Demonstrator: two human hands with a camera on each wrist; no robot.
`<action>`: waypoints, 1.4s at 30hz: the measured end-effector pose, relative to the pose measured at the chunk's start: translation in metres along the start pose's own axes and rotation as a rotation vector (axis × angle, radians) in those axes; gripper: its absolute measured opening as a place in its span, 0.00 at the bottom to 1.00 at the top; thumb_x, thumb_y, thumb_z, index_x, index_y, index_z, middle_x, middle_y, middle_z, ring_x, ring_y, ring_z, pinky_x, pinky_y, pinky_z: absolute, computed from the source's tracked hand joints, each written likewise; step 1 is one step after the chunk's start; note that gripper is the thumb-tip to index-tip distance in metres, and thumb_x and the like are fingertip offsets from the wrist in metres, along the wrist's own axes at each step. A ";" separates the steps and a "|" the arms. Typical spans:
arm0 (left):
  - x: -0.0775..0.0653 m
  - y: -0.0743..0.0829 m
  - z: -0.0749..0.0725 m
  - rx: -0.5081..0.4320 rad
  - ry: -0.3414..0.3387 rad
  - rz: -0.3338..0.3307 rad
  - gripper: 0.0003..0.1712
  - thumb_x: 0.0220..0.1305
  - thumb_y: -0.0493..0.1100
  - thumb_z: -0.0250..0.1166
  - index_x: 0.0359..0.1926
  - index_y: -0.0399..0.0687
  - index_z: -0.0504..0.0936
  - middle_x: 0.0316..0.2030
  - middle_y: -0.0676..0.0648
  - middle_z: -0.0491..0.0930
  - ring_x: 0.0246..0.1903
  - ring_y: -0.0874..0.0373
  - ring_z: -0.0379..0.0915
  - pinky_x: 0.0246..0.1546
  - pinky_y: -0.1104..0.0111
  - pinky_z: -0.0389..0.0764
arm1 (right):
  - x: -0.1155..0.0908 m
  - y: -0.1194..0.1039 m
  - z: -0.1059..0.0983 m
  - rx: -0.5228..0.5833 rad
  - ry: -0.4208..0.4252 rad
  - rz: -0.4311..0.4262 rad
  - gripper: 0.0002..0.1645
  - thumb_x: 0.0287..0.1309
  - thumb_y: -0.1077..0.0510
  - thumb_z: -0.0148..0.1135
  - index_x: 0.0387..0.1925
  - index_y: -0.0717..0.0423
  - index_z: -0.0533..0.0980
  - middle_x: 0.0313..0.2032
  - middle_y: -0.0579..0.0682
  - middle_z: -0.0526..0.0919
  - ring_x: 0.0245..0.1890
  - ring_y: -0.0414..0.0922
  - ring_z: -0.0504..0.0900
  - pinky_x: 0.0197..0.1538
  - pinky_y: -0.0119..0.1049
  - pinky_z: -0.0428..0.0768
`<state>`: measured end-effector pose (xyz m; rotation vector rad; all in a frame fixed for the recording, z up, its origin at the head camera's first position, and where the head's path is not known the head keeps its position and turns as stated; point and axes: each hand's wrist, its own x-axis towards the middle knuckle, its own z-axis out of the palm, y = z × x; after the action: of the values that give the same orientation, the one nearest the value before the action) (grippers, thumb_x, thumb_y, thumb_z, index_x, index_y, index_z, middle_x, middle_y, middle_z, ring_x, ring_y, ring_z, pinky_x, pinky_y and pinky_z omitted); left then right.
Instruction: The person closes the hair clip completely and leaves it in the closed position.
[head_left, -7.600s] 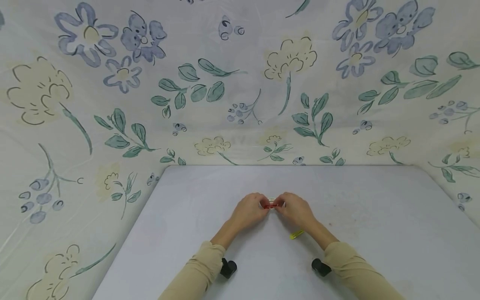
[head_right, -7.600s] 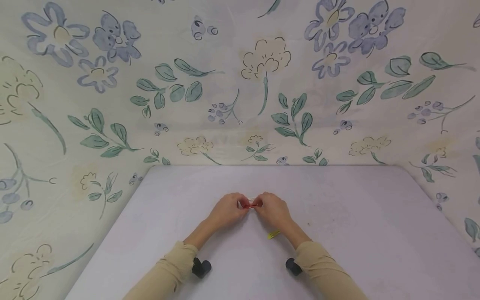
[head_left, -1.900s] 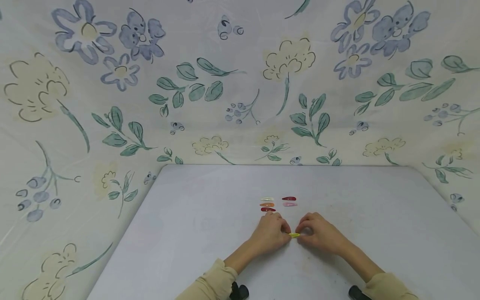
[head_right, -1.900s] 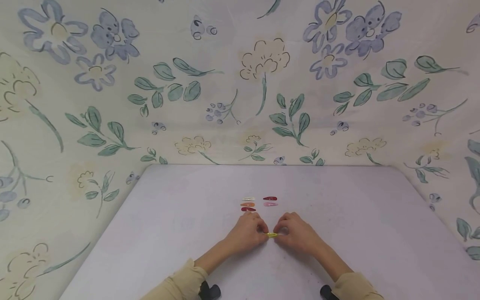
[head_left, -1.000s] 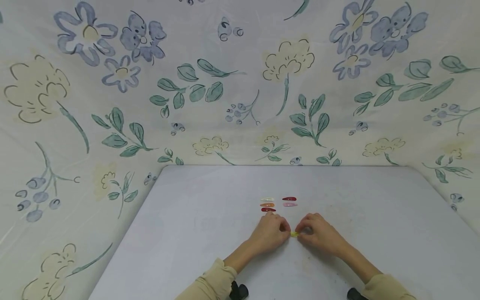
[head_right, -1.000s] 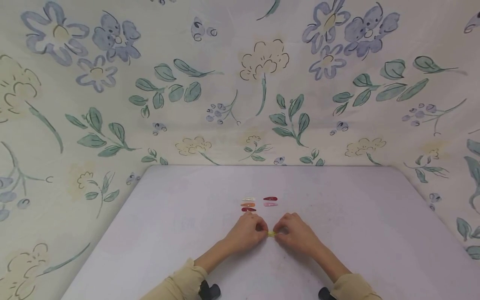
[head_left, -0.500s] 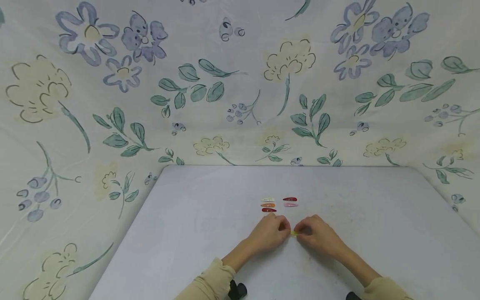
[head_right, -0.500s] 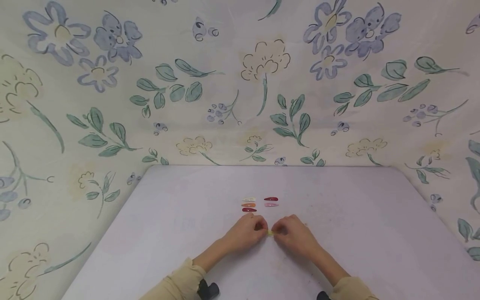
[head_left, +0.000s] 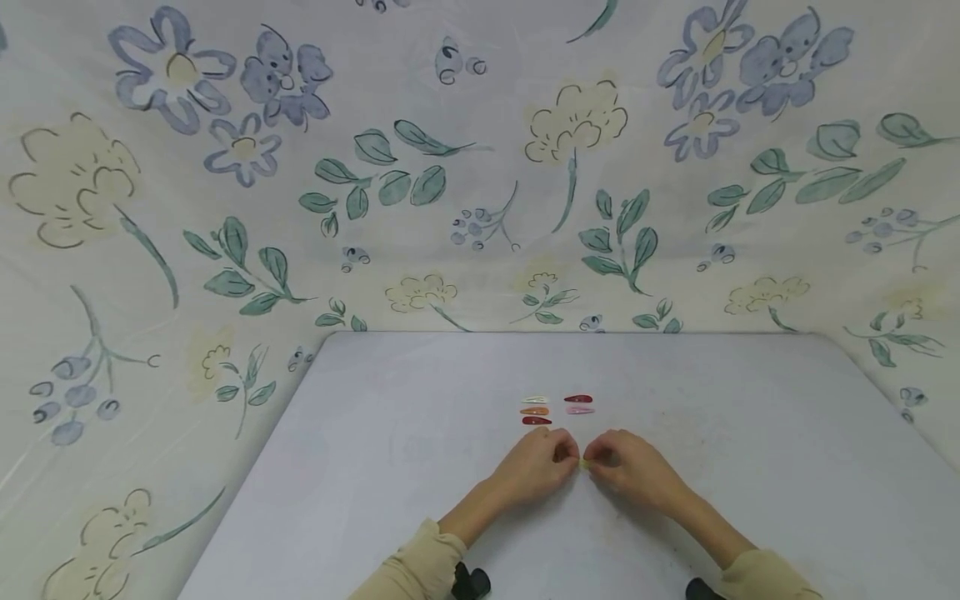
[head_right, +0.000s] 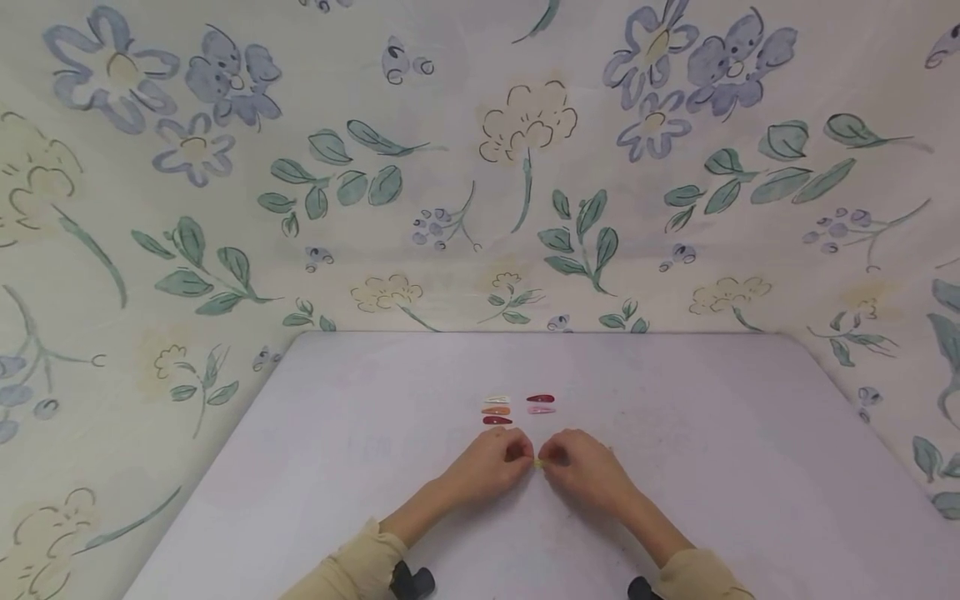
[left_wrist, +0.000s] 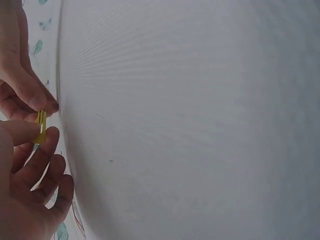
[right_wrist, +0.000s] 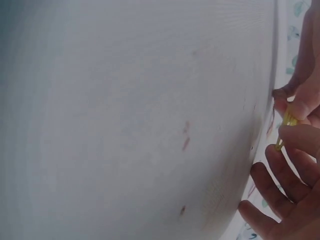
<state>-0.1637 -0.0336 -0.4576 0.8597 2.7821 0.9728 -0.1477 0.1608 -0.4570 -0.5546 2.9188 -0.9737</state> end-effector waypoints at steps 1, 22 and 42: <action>0.000 0.000 0.000 -0.003 0.005 0.003 0.01 0.63 0.40 0.65 0.34 0.50 0.80 0.27 0.59 0.73 0.31 0.68 0.65 0.34 0.77 0.70 | 0.000 -0.001 0.000 0.002 0.003 -0.001 0.06 0.54 0.62 0.70 0.35 0.50 0.82 0.34 0.40 0.82 0.40 0.41 0.79 0.49 0.46 0.79; -0.002 -0.005 -0.007 -0.045 0.222 0.018 0.03 0.59 0.36 0.65 0.32 0.50 0.82 0.32 0.55 0.80 0.35 0.63 0.72 0.40 0.74 0.74 | 0.010 -0.007 0.007 0.057 0.155 -0.073 0.08 0.54 0.64 0.70 0.36 0.51 0.83 0.34 0.40 0.80 0.37 0.39 0.80 0.44 0.40 0.80; 0.010 -0.001 -0.016 -0.279 0.474 -0.002 0.02 0.57 0.35 0.66 0.33 0.45 0.82 0.30 0.51 0.79 0.34 0.56 0.74 0.37 0.71 0.77 | 0.023 -0.022 0.005 0.155 0.376 -0.100 0.09 0.56 0.66 0.69 0.39 0.55 0.82 0.36 0.46 0.79 0.38 0.43 0.78 0.46 0.50 0.82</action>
<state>-0.1762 -0.0381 -0.4450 0.6531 2.8888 1.7099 -0.1614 0.1338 -0.4460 -0.5698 3.1129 -1.4479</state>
